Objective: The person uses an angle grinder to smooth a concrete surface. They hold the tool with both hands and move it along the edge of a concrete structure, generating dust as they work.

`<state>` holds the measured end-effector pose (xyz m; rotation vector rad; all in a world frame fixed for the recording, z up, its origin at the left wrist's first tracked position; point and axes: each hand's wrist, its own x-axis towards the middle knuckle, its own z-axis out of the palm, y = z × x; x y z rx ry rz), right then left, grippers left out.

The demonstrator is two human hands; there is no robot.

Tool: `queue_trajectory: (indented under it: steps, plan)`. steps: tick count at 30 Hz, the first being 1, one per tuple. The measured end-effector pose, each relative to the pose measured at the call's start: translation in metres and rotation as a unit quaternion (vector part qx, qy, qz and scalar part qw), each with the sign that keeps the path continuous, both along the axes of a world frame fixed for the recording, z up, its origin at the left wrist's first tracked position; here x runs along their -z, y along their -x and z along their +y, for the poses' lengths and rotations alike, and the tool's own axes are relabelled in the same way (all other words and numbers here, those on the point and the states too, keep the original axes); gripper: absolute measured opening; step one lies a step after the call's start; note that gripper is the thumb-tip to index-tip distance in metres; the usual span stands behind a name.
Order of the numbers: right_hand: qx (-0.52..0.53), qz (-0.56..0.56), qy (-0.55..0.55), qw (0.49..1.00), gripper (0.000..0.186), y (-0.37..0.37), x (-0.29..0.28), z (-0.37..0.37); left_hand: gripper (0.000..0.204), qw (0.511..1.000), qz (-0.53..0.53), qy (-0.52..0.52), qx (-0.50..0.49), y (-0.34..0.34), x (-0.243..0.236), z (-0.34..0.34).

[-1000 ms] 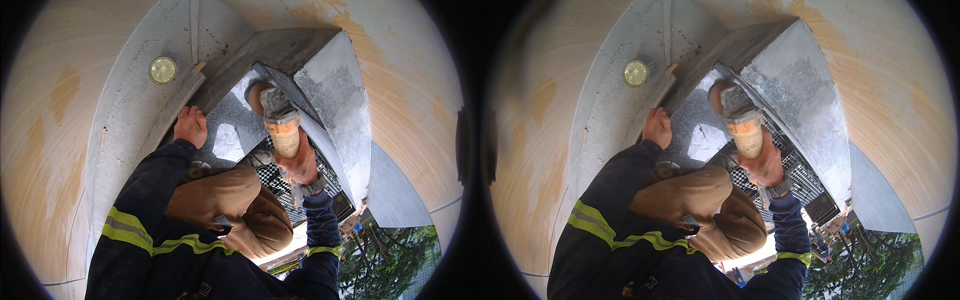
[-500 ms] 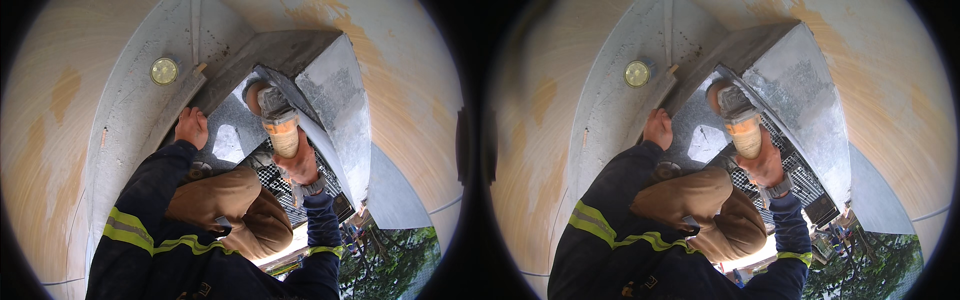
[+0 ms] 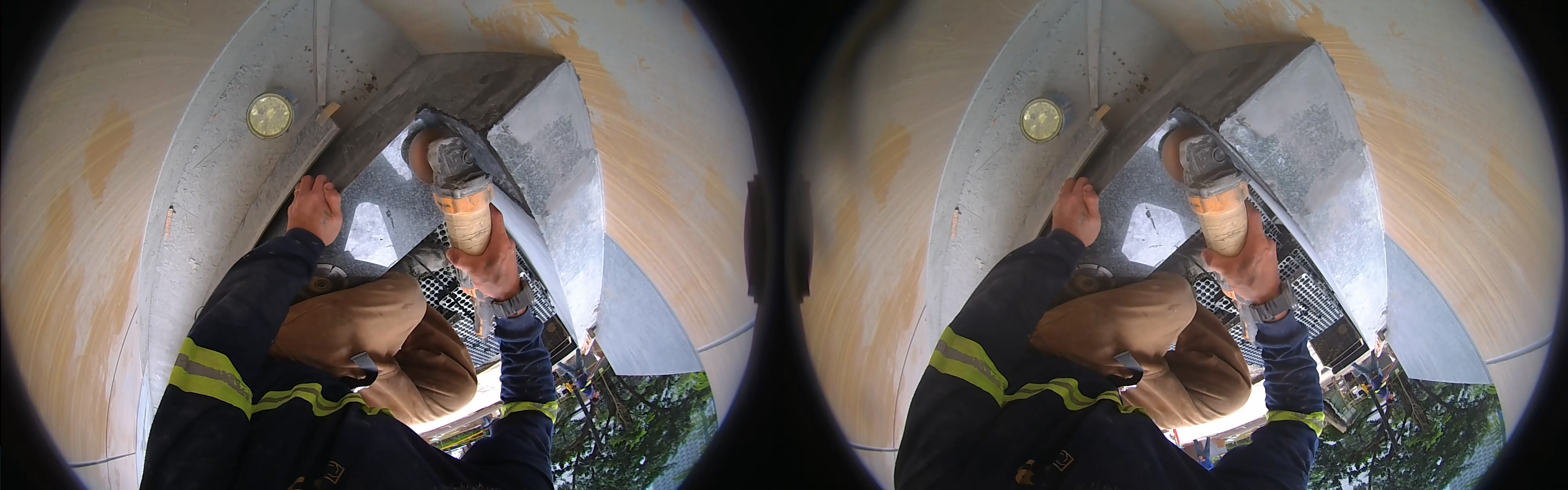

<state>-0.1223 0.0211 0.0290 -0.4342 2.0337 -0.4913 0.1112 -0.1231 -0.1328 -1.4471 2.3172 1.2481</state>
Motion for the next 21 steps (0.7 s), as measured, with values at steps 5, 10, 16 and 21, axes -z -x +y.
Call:
queue_trajectory:
  steps: [5,10,16,21]
  plan:
    - [-0.016,0.013,0.011,1.0,0.083,-0.002,-0.002,-0.001,0.026,1.0,0.003,0.005,-0.005,0.0,0.001,0.002]
    - [-0.001,0.003,-0.015,1.0,0.081,-0.001,-0.005,-0.009,0.026,1.0,0.005,0.0,-0.002,-0.001,0.001,0.0]
    - [-0.026,0.024,0.009,0.999,0.079,-0.002,-0.003,-0.005,0.027,0.999,0.023,0.023,-0.005,0.0,0.0,0.001]
    - [-0.019,0.005,0.018,1.0,0.081,-0.005,-0.001,-0.003,0.024,1.0,0.007,0.011,-0.002,0.002,-0.001,0.001]
